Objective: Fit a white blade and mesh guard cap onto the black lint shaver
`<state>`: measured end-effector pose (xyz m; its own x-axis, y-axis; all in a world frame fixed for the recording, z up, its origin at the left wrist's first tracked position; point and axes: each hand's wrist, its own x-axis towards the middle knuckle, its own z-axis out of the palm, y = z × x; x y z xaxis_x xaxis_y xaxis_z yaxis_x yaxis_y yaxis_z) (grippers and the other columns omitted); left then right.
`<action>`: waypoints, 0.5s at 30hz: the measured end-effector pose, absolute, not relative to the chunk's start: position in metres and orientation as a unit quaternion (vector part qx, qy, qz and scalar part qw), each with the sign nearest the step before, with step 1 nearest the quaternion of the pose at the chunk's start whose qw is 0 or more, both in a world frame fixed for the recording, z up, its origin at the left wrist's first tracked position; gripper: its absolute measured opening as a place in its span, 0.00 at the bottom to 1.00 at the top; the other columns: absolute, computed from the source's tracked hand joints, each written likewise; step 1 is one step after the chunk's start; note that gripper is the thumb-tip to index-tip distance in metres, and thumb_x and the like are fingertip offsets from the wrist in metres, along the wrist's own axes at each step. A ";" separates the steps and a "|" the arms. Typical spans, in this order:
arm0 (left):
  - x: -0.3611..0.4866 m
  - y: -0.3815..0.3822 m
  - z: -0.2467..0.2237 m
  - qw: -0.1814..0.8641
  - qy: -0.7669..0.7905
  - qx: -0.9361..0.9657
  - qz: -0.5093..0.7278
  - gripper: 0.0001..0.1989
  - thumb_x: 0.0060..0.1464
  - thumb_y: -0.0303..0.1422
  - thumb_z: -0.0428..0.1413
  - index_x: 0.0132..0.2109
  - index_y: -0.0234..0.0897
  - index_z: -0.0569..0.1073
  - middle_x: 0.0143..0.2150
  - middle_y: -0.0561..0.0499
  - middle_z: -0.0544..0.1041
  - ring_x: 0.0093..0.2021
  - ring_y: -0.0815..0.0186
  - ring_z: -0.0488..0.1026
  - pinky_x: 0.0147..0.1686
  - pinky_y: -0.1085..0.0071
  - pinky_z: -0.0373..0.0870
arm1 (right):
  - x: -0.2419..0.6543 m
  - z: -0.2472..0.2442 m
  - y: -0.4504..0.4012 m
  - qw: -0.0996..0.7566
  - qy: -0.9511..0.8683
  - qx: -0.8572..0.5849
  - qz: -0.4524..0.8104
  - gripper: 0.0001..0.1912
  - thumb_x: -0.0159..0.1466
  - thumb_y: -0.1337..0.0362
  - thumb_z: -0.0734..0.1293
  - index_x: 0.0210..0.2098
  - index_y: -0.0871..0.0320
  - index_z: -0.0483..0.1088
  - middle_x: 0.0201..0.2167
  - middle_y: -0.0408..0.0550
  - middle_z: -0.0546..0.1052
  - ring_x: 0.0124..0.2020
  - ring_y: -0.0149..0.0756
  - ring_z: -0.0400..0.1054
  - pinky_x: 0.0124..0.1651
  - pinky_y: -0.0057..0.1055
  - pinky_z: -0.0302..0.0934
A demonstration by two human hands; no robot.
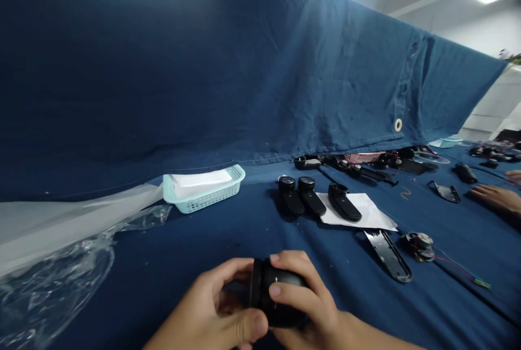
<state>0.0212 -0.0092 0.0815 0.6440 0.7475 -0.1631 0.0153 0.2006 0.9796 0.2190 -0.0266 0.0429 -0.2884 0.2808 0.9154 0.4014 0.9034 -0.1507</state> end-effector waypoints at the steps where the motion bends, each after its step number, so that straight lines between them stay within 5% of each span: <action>1: 0.021 -0.010 0.081 0.691 0.337 0.576 0.278 0.42 0.42 0.47 0.69 0.61 0.41 0.63 0.46 0.46 0.73 0.28 0.71 0.72 0.27 0.74 0.72 | 0.218 0.044 -0.027 0.560 -0.798 -0.214 -0.053 0.18 0.63 0.71 0.63 0.53 0.62 0.62 0.54 0.58 0.64 0.52 0.43 0.65 0.52 0.39 0.67; 11: 0.022 -0.012 0.076 0.674 0.389 0.565 0.274 0.43 0.44 0.51 0.66 0.62 0.35 0.63 0.35 0.48 0.78 0.26 0.68 0.74 0.27 0.71 0.74 | 0.226 0.037 -0.024 0.538 -0.820 -0.188 -0.058 0.13 0.67 0.71 0.59 0.50 0.62 0.66 0.56 0.57 0.63 0.55 0.43 0.63 0.56 0.41 0.66; 15: 0.020 -0.014 0.080 0.671 0.401 0.574 0.243 0.40 0.46 0.57 0.61 0.58 0.35 0.66 0.34 0.48 0.78 0.25 0.66 0.75 0.25 0.71 0.73 | 0.232 0.041 -0.027 0.492 -0.847 -0.180 -0.088 0.10 0.71 0.65 0.59 0.47 0.58 0.70 0.59 0.49 0.62 0.58 0.45 0.60 0.58 0.42 0.65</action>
